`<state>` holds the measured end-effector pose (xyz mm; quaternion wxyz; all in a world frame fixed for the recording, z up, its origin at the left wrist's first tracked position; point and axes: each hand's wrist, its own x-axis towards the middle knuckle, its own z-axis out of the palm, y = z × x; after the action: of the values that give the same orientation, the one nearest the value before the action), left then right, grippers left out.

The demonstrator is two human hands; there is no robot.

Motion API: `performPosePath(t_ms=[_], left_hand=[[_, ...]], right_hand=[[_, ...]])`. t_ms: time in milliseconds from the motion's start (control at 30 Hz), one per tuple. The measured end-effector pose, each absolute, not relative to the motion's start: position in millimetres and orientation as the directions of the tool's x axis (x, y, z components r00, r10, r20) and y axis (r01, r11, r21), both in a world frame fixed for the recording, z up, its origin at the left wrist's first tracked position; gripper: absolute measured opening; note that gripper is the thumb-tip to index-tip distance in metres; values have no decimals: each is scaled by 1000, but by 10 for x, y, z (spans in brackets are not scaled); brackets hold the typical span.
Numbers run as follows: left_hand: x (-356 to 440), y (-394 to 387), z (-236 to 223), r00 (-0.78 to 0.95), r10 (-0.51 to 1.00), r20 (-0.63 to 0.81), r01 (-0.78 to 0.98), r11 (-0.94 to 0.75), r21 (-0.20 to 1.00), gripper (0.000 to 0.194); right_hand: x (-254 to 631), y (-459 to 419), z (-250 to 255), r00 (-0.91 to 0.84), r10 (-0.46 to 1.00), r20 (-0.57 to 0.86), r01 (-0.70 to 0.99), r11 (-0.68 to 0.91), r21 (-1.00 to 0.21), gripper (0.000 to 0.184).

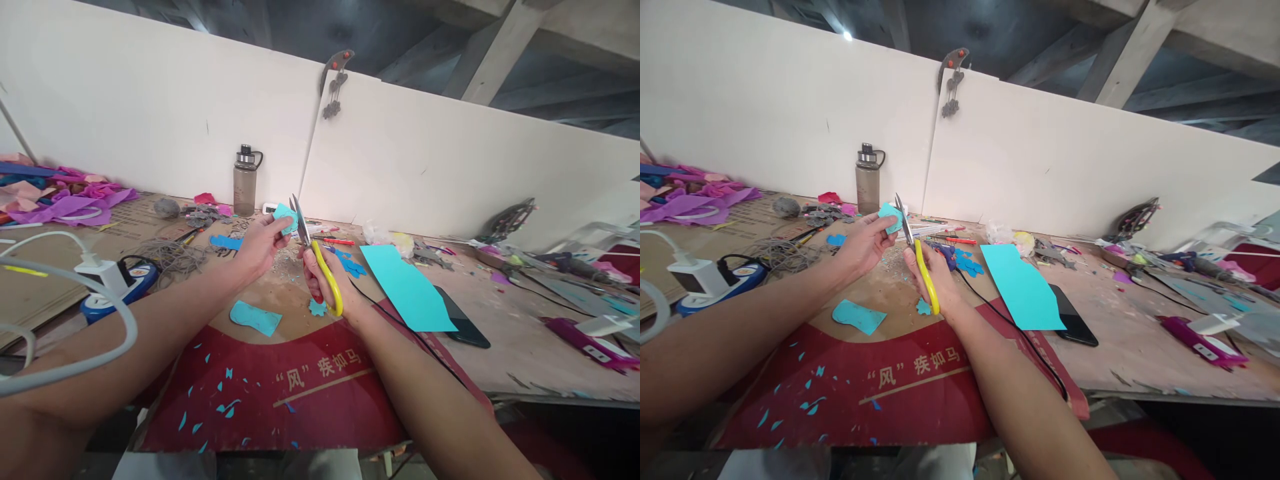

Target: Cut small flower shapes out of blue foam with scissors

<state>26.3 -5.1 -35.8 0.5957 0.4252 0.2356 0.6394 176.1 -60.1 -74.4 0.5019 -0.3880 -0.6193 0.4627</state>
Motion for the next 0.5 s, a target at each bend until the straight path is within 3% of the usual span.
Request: performPosePath(t_ms=[500], left_hand=[[243, -45, -349, 54, 962, 266, -566, -190, 802, 27]], right_hand=[[1797, -577, -793, -174, 932, 318, 103, 339, -935, 60]])
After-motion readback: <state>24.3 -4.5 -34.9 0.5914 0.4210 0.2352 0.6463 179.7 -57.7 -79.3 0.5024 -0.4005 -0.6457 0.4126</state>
